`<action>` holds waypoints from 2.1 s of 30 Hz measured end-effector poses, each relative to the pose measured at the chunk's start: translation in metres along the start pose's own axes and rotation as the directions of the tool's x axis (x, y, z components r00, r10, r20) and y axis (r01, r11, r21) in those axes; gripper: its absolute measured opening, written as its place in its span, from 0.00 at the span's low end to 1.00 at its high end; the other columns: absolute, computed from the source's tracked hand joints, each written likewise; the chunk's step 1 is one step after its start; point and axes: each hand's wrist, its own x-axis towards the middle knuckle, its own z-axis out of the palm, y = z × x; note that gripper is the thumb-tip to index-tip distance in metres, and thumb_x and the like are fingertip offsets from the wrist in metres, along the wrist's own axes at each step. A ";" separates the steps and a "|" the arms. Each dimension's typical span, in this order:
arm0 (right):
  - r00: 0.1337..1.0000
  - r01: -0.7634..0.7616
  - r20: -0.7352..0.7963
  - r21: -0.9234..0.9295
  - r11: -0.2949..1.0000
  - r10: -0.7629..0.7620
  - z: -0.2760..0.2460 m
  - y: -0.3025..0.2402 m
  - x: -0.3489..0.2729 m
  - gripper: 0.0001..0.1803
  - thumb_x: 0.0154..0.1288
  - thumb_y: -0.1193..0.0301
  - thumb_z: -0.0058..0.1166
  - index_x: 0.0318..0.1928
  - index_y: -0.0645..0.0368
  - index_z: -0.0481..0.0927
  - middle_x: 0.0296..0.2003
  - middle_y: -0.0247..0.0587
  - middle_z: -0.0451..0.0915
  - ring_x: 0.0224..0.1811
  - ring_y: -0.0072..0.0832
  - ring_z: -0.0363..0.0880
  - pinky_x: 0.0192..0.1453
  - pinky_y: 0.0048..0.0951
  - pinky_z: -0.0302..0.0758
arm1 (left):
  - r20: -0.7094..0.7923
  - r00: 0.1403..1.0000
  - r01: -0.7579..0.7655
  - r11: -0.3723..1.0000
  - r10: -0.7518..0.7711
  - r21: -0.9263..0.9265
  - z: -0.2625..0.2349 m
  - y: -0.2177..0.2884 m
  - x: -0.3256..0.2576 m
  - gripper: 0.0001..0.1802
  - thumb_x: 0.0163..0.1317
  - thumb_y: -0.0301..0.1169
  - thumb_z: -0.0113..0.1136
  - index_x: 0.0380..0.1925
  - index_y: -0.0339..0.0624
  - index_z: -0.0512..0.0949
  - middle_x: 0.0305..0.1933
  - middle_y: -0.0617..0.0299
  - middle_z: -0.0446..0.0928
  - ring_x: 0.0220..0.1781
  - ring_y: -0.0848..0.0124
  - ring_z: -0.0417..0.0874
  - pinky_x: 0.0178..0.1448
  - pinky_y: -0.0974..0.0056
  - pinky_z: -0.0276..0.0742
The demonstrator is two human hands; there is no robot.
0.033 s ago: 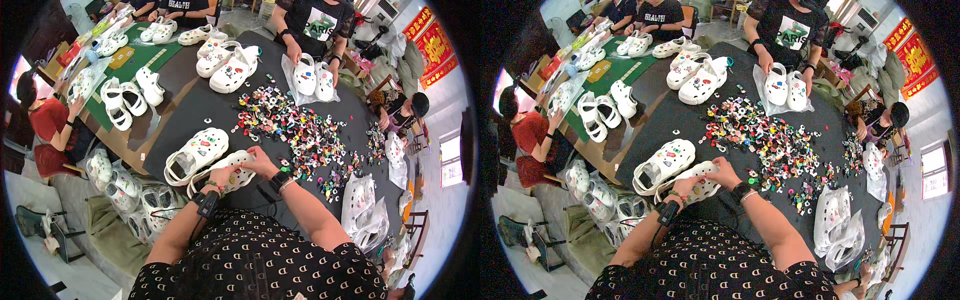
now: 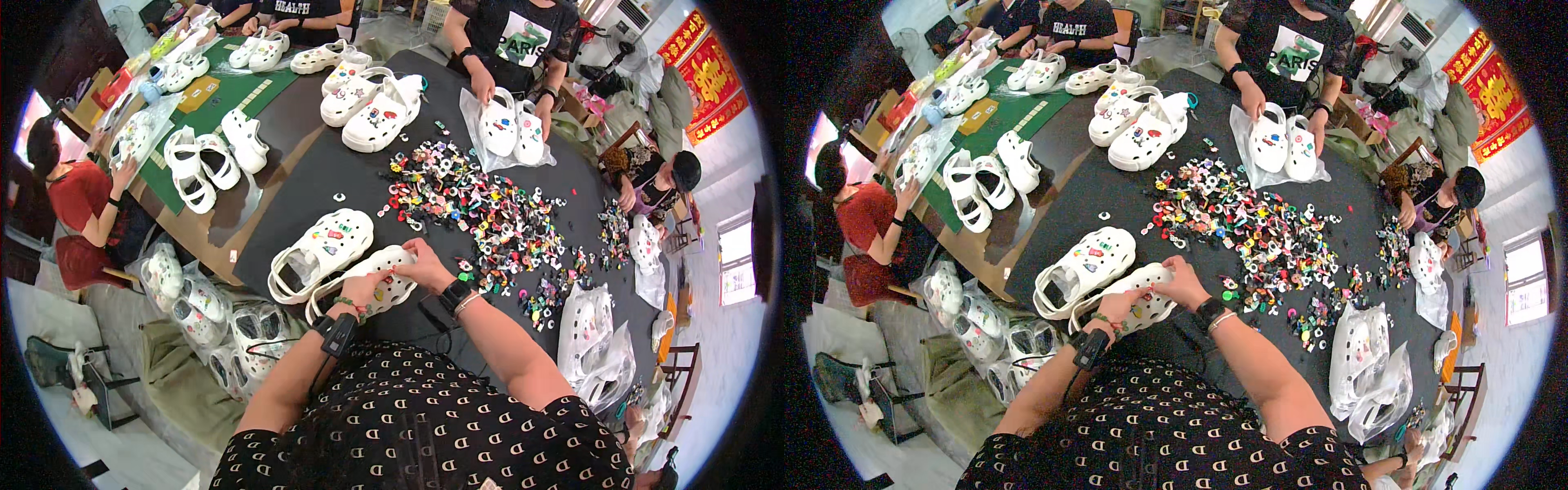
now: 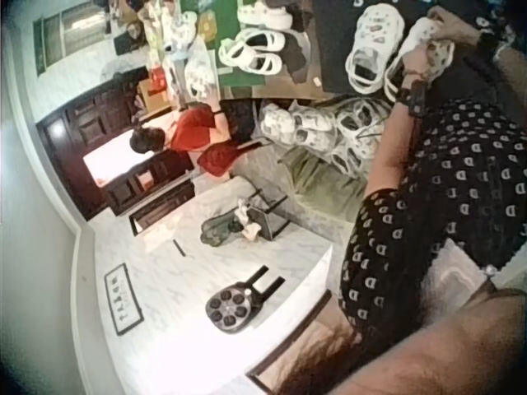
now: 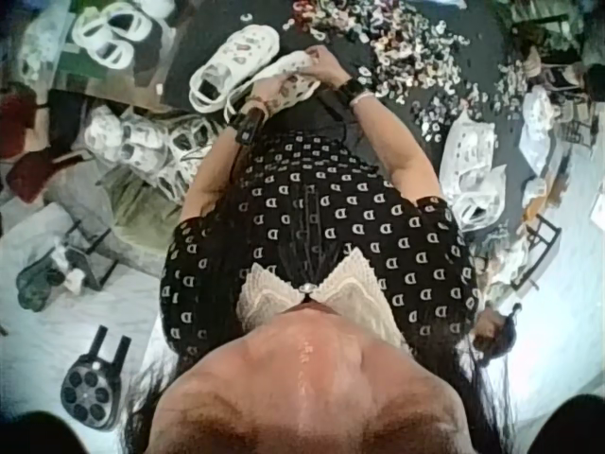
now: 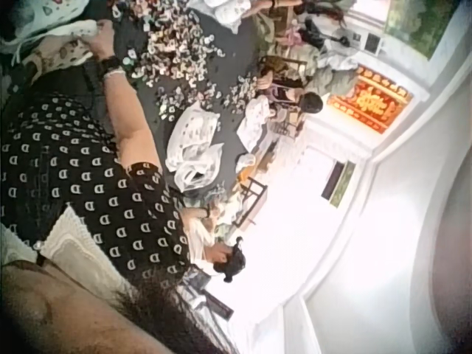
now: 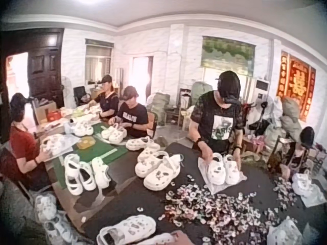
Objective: Applying decorative charms and accessories to foam clogs.
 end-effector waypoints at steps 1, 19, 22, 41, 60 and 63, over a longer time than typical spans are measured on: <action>1.000 0.000 0.007 0.003 1.000 0.000 0.003 -0.005 -0.001 0.34 0.47 0.65 0.69 0.53 0.62 0.68 0.48 0.47 0.73 0.48 0.31 0.75 0.50 0.32 0.75 | 0.029 0.999 0.045 0.994 -0.042 -0.102 -0.002 0.000 -0.005 0.18 0.66 0.40 0.46 0.56 0.68 0.73 0.35 0.59 0.81 0.31 0.64 0.84 0.35 0.62 0.78; 0.998 -0.015 -0.056 -0.224 0.974 0.002 0.007 -0.024 -0.005 0.36 0.41 0.62 0.70 0.53 0.50 0.67 0.48 0.51 0.71 0.53 0.45 0.69 0.59 0.38 0.69 | 0.076 0.938 0.279 0.608 -0.337 -0.744 -0.011 0.018 -0.017 0.21 0.57 0.41 0.63 0.46 0.39 0.80 0.41 0.56 0.82 0.39 0.70 0.83 0.42 0.64 0.76; 0.998 -0.064 -0.018 -0.280 0.958 0.061 0.011 -0.030 0.000 0.37 0.41 0.61 0.70 0.54 0.50 0.66 0.49 0.53 0.70 0.54 0.45 0.69 0.59 0.39 0.70 | -0.006 0.964 0.237 0.866 -0.267 -0.441 0.013 -0.008 -0.014 0.18 0.65 0.50 0.50 0.49 0.62 0.80 0.39 0.60 0.82 0.40 0.70 0.84 0.45 0.66 0.78; 0.935 0.147 0.322 0.024 0.989 -0.147 -0.012 -0.010 -0.041 0.36 0.52 0.65 0.69 0.60 0.58 0.66 0.56 0.44 0.70 0.57 0.31 0.70 0.59 0.31 0.71 | 0.296 0.887 0.460 0.735 -0.355 -0.497 -0.048 -0.013 -0.057 0.50 0.54 0.74 0.42 0.32 0.28 0.80 0.18 0.57 0.74 0.19 0.65 0.77 0.25 0.63 0.69; 0.957 0.180 0.220 0.064 0.982 -0.190 0.000 -0.004 -0.057 0.37 0.50 0.59 0.69 0.58 0.59 0.69 0.48 0.49 0.72 0.50 0.37 0.73 0.55 0.34 0.72 | -0.574 0.816 0.001 0.995 -0.060 -0.102 -0.061 -0.098 -0.048 0.23 0.58 0.44 0.63 0.39 0.31 0.77 0.25 0.56 0.80 0.28 0.65 0.82 0.33 0.62 0.74; 0.961 0.183 0.193 0.087 0.979 -0.197 0.001 0.002 -0.060 0.36 0.50 0.58 0.69 0.57 0.59 0.70 0.50 0.49 0.71 0.51 0.37 0.72 0.55 0.34 0.72 | -0.196 0.812 0.315 0.696 -0.550 -0.645 -0.082 -0.075 -0.032 0.33 0.55 0.60 0.59 0.30 0.34 0.82 0.32 0.47 0.82 0.35 0.55 0.83 0.39 0.58 0.75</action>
